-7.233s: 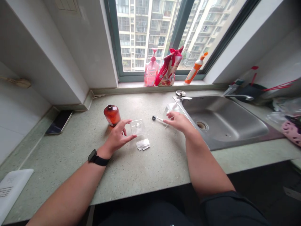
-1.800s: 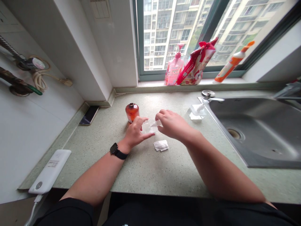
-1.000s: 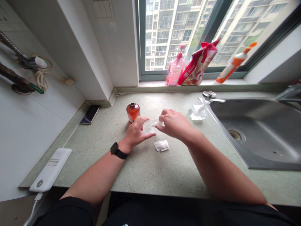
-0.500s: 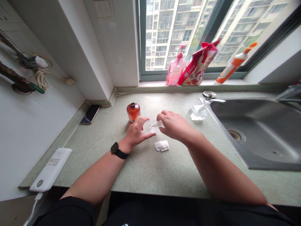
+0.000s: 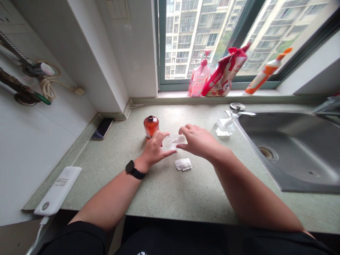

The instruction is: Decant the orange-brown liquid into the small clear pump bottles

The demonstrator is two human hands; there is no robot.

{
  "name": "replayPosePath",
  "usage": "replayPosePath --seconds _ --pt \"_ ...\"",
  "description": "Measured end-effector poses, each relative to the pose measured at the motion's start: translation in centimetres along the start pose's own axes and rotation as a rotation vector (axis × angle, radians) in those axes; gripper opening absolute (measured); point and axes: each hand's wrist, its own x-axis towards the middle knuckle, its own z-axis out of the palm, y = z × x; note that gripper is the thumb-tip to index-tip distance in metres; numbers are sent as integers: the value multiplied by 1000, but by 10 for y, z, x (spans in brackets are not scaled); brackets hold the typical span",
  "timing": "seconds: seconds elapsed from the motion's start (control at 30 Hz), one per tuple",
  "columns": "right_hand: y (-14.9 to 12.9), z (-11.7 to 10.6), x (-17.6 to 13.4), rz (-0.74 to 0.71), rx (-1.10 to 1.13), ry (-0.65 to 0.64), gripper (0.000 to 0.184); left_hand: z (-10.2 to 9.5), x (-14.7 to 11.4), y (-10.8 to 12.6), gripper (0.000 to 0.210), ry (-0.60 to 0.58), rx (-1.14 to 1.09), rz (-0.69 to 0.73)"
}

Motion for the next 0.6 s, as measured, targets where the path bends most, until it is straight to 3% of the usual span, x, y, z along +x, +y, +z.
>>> replayPosePath --seconds 0.23,0.6 --pt "-2 -2 2 -41 -29 8 23 0 0 0 67 1 -7 -2" --pt "-6 -2 5 10 -38 -9 41 0 0 -1 65 -4 -15 8"
